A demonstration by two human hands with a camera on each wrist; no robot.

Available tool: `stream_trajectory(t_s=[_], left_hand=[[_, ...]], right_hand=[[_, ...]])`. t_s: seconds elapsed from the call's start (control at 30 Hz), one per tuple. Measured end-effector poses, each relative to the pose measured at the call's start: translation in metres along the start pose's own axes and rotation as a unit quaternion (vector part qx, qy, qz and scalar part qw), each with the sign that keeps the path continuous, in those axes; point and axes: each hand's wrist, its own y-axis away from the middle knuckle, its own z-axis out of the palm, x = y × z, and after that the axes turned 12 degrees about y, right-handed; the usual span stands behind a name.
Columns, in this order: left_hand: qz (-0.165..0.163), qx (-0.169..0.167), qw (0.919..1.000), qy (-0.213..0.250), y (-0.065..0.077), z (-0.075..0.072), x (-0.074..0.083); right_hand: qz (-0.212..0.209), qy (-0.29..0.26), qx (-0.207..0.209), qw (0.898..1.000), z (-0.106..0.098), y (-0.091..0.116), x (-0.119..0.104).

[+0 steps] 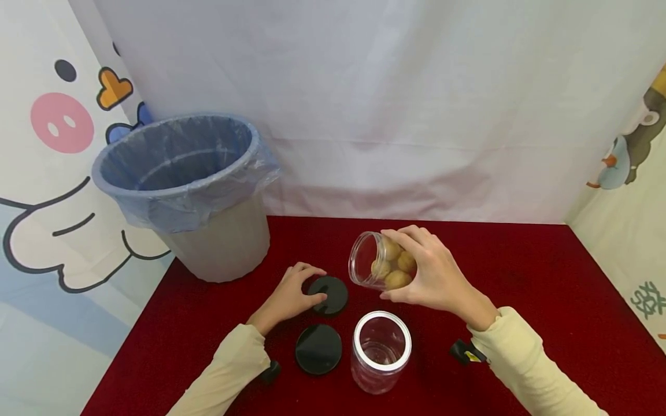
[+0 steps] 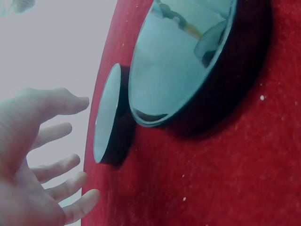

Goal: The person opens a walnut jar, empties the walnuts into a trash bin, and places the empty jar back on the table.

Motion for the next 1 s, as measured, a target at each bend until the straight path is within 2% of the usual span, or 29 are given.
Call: stream_trajectory(t_s=[0.37, 0.53, 0.8, 1.0], left_hand=[[0.046, 0.056, 0.9966, 0.040, 0.009, -0.014, 0.002], [0.073, 0.087, 0.9919, 0.058, 0.014, -0.023, 0.008], [0.105, 0.133, 0.9837, 0.061, 0.018, -0.042, 0.019], [0.120, 0.161, 0.9775, 0.065, 0.024, -0.048, 0.024]], right_hand=[[0.003, -0.001, -0.001, 1.000, -0.003, -0.008, 0.000], [-0.002, -0.002, 0.002, 1.000, -0.005, -0.010, -0.001], [-0.015, 0.002, 0.008, 1.000, -0.006, -0.020, 0.000], [-0.028, 0.005, 0.010, 1.000, -0.008, -0.030, 0.000]])
